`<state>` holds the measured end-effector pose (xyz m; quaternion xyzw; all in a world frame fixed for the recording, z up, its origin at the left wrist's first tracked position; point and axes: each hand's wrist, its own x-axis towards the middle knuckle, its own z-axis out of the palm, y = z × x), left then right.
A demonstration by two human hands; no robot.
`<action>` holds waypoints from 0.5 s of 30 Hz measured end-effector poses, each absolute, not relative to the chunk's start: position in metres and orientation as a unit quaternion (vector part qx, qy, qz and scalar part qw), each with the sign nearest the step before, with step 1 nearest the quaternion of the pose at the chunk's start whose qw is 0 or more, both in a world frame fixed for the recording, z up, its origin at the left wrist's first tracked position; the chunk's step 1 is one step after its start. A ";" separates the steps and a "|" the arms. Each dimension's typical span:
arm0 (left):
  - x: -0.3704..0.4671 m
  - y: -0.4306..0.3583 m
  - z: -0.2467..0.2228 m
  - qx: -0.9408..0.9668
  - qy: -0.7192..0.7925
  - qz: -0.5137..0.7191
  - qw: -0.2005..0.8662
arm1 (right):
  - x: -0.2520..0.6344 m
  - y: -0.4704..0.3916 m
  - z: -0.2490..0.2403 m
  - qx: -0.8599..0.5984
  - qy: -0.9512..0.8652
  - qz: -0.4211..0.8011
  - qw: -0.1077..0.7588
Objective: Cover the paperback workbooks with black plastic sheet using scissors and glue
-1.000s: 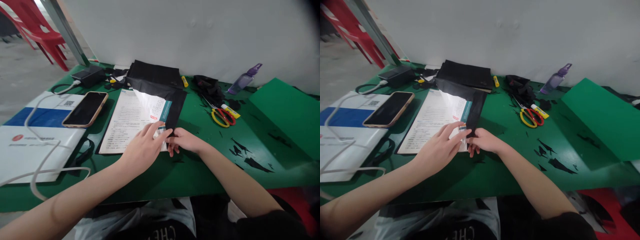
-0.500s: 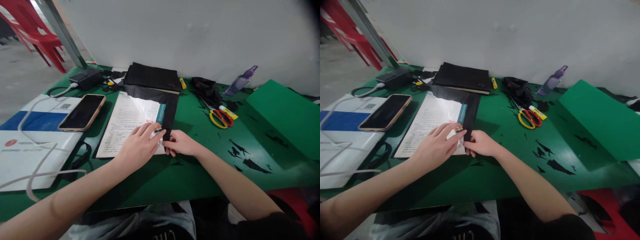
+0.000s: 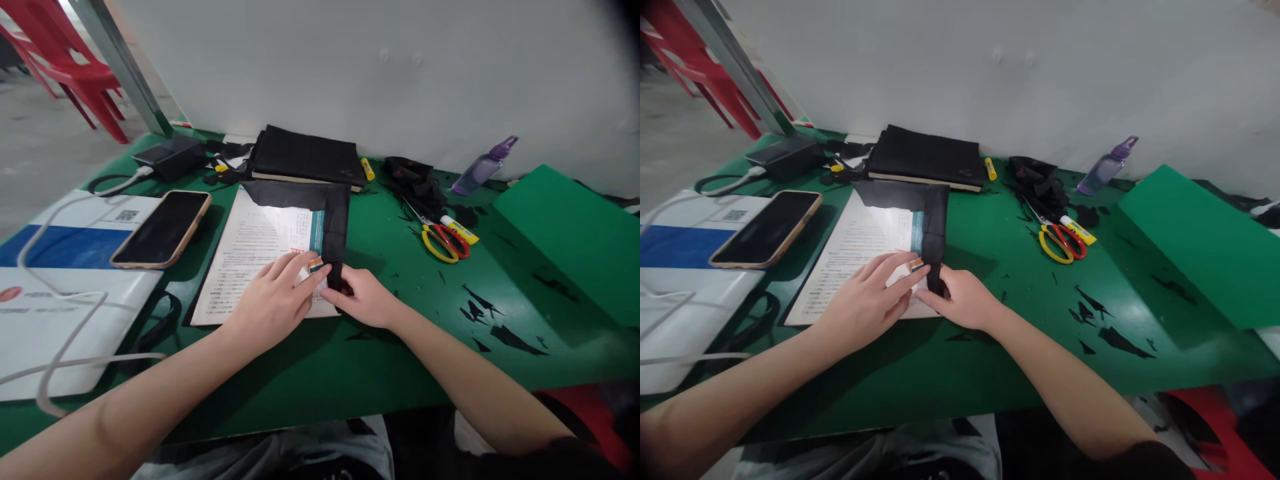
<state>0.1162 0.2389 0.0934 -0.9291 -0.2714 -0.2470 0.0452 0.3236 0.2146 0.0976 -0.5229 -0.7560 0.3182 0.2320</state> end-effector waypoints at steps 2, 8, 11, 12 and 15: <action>0.115 0.240 0.093 -0.927 -0.274 -0.255 0.022 | 0.320 0.214 0.095 -0.522 -0.750 0.313 0.258; 0.112 0.241 0.095 -0.911 -0.289 -0.289 -0.045 | 0.305 0.212 0.087 -0.566 -0.731 0.278 0.259; 0.112 0.240 0.096 -0.904 -0.297 -0.299 -0.077 | 0.301 0.212 0.085 -0.580 -0.729 0.264 0.252; 0.112 0.240 0.097 -0.898 -0.304 -0.305 -0.095 | 0.301 0.212 0.085 -0.582 -0.730 0.256 0.252; 0.110 0.239 0.099 -0.859 -0.343 -0.335 -0.181 | 0.301 0.215 0.084 -0.585 -0.742 0.225 0.237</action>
